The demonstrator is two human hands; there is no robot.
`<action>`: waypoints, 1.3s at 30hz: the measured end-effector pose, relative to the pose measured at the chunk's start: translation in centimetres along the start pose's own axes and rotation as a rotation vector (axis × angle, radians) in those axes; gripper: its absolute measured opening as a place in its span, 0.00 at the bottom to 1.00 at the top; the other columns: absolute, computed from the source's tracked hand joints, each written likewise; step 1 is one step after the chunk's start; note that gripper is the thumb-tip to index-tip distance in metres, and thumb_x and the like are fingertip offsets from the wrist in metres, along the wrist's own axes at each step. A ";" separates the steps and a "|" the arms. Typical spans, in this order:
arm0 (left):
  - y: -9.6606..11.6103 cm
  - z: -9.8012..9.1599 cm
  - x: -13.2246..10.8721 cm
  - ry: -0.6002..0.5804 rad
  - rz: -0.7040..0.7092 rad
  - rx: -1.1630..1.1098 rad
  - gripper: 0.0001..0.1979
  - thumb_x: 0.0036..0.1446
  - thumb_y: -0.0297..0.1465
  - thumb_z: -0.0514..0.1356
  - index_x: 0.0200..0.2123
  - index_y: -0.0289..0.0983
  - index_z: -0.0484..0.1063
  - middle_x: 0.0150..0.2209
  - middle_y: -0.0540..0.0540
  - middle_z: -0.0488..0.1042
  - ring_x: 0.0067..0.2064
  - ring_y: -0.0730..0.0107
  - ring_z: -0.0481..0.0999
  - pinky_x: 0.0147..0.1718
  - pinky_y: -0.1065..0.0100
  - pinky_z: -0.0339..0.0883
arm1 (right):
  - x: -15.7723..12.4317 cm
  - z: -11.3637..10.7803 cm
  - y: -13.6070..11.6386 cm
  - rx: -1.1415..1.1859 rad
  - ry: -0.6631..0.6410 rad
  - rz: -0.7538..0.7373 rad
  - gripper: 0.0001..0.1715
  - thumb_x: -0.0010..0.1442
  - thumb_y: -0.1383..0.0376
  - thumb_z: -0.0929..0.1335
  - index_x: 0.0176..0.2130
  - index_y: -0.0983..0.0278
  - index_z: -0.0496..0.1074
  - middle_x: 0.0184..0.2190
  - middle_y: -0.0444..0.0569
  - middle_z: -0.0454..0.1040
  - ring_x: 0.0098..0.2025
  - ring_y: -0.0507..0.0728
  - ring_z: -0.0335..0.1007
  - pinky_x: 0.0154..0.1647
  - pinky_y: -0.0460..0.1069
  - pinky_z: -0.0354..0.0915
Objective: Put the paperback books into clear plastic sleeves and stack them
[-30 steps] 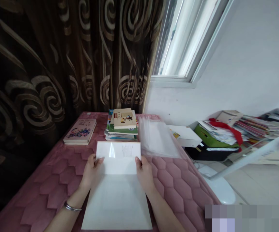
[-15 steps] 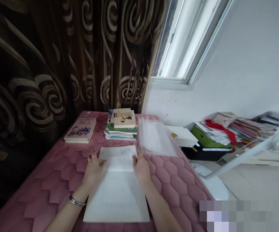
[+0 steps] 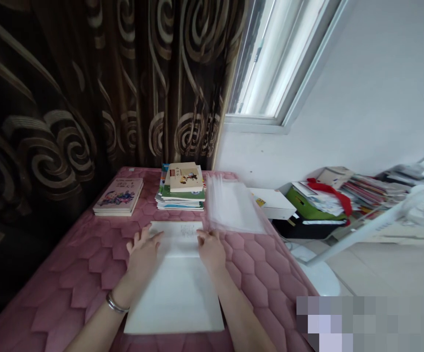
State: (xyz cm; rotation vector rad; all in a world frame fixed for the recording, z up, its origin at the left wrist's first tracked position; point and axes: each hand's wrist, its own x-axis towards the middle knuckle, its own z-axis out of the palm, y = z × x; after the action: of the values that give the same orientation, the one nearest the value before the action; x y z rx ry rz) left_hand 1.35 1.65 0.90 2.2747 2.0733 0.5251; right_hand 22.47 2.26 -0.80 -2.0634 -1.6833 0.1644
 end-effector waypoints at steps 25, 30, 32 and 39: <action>3.9 -0.4 3.3 -0.323 0.251 -0.004 0.34 0.54 0.17 0.46 0.64 0.40 0.57 0.65 0.44 0.59 0.65 0.59 0.57 0.62 0.49 0.46 | -0.6 -1.2 -1.1 -0.260 -0.060 -0.097 0.18 0.63 0.64 0.61 0.42 0.57 0.79 0.47 0.49 0.74 0.47 0.59 0.66 0.47 0.50 0.59; 4.6 1.4 4.1 -0.253 0.191 -0.055 0.27 0.62 0.26 0.47 0.64 0.36 0.54 0.63 0.38 0.62 0.64 0.57 0.60 0.63 0.45 0.43 | -0.7 -1.3 -1.0 -0.257 -0.071 -0.086 0.19 0.64 0.62 0.60 0.44 0.57 0.78 0.49 0.49 0.73 0.48 0.59 0.65 0.44 0.50 0.60; 4.0 1.8 4.1 -0.222 0.179 -0.041 0.26 0.62 0.29 0.48 0.64 0.36 0.55 0.62 0.37 0.63 0.63 0.57 0.61 0.64 0.45 0.40 | -0.7 -1.2 -1.0 -0.252 -0.069 -0.076 0.19 0.64 0.62 0.60 0.45 0.57 0.78 0.49 0.50 0.73 0.48 0.59 0.65 0.44 0.50 0.60; 1.9 1.5 4.2 -0.209 0.114 -0.035 0.29 0.61 0.33 0.52 0.65 0.34 0.53 0.62 0.36 0.64 0.61 0.55 0.64 0.63 0.42 0.37 | -0.7 -1.1 -1.0 -0.235 -0.047 -0.073 0.19 0.65 0.63 0.59 0.43 0.57 0.78 0.48 0.50 0.73 0.46 0.59 0.66 0.43 0.50 0.59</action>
State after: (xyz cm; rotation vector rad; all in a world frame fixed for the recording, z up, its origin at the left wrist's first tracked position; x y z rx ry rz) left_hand 3.87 5.77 0.91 2.3256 1.8332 0.3081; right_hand 21.82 1.42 0.49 -2.1750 -1.8808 -0.0096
